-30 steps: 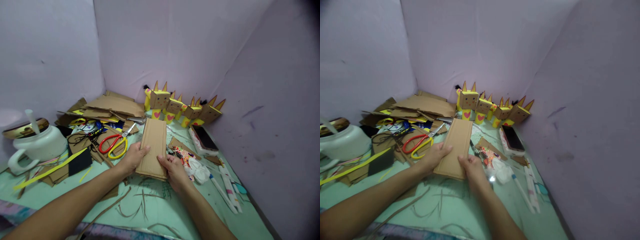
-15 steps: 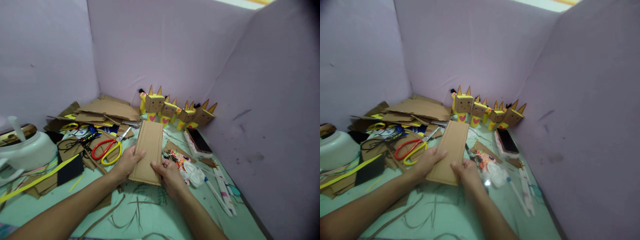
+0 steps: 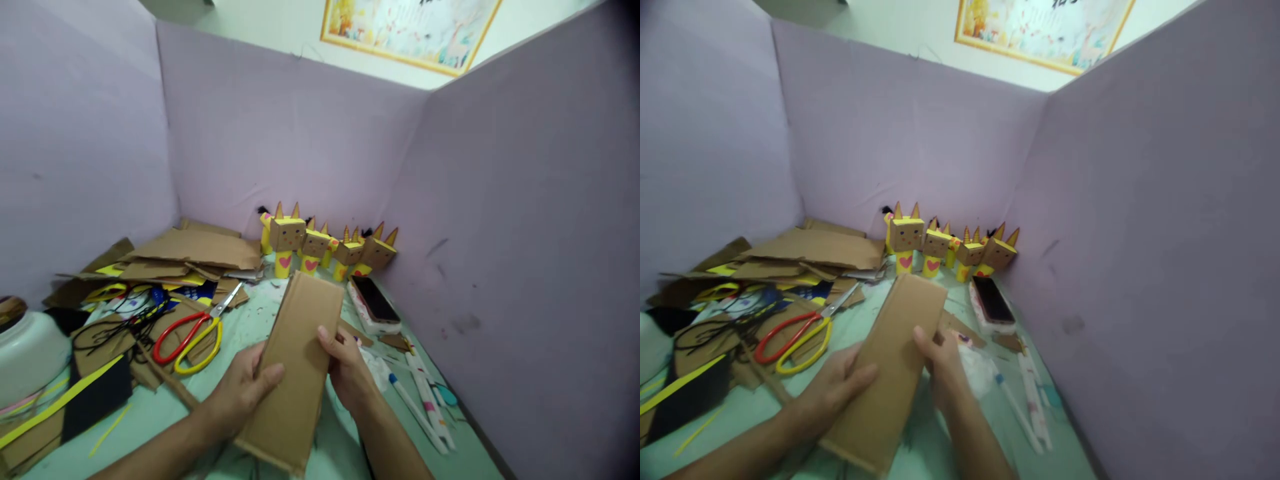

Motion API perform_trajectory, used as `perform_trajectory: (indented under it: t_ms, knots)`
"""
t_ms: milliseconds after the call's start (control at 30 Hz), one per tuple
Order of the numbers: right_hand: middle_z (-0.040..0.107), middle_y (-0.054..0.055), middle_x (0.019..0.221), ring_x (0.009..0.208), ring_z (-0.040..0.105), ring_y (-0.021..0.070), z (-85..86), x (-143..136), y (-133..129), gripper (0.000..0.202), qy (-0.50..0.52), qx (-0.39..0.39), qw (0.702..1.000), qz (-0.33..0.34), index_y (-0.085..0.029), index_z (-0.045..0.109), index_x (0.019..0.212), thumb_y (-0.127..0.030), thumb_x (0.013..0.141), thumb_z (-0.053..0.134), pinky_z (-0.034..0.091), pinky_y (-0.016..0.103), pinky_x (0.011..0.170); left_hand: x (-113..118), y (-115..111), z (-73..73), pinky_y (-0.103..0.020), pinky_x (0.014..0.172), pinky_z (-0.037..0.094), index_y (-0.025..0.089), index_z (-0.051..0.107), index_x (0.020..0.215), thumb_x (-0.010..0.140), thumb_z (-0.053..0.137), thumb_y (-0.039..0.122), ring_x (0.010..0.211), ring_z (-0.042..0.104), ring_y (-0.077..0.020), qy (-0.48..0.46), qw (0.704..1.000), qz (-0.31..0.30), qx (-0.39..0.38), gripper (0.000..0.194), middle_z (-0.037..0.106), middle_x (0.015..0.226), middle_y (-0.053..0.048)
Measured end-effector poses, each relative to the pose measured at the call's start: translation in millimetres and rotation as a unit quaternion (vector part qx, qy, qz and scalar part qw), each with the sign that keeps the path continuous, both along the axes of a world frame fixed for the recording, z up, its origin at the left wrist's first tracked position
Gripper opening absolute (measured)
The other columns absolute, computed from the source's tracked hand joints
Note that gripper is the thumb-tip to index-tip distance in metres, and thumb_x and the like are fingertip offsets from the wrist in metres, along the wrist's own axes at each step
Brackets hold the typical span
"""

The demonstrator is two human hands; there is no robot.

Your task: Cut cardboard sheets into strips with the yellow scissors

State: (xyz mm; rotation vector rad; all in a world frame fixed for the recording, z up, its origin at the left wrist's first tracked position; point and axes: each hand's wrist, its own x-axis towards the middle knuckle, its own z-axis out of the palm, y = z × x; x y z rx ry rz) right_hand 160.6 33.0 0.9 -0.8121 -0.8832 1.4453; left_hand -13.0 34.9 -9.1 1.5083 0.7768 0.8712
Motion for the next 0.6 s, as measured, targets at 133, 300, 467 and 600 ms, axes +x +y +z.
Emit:
perform_trajectory:
  t_ms: [133,300,467,600]
  knots:
    - [0.072,0.007,0.093,0.086,0.067,0.0259,6.2,6,0,0.051,0.094,-0.033,0.994,-0.042,-0.018,0.058,0.107,-0.039,0.063,0.074,0.051,0.039,0.078,4,-10,-6.9,-0.029,0.078,0.048,0.015,0.057,0.111,0.084,0.048,0.046,0.089,0.059,-0.0232,0.060,0.995,-0.015,0.084,0.042,0.065,0.106,-0.008]
    - [0.073,0.007,0.091,0.082,0.068,0.0259,4.0,6,2,0.063,0.107,-0.044,0.992,-0.055,-0.017,0.050,0.116,-0.034,0.062,0.076,0.052,0.039,0.077,3,-11,-12.0,-0.030,0.087,0.045,0.018,0.054,0.120,0.087,0.041,0.046,0.101,0.056,-0.0260,0.095,0.985,-0.034,0.137,0.045,0.062,0.115,-0.008]
    - [0.073,0.007,0.090,0.083,0.068,0.0267,2.5,5,3,0.073,0.087,-0.032,0.993,-0.074,-0.017,0.044,0.121,-0.035,0.059,0.079,0.052,0.040,0.077,3,-11,-14.7,-0.032,0.093,0.042,0.019,0.053,0.122,0.086,0.040,0.048,0.108,0.053,-0.0274,0.099,0.985,-0.028,0.142,0.048,0.061,0.119,-0.008]
    - [0.072,0.007,0.092,0.086,0.067,0.0264,3.9,5,1,0.079,0.077,-0.017,0.992,-0.104,-0.018,0.041,0.123,-0.035,0.057,0.080,0.051,0.040,0.079,8,-15,-10.9,-0.034,0.093,0.043,0.020,0.062,0.112,0.080,0.047,0.054,0.104,0.056,-0.0286,0.065,0.991,0.023,0.117,0.048,0.066,0.110,-0.007]
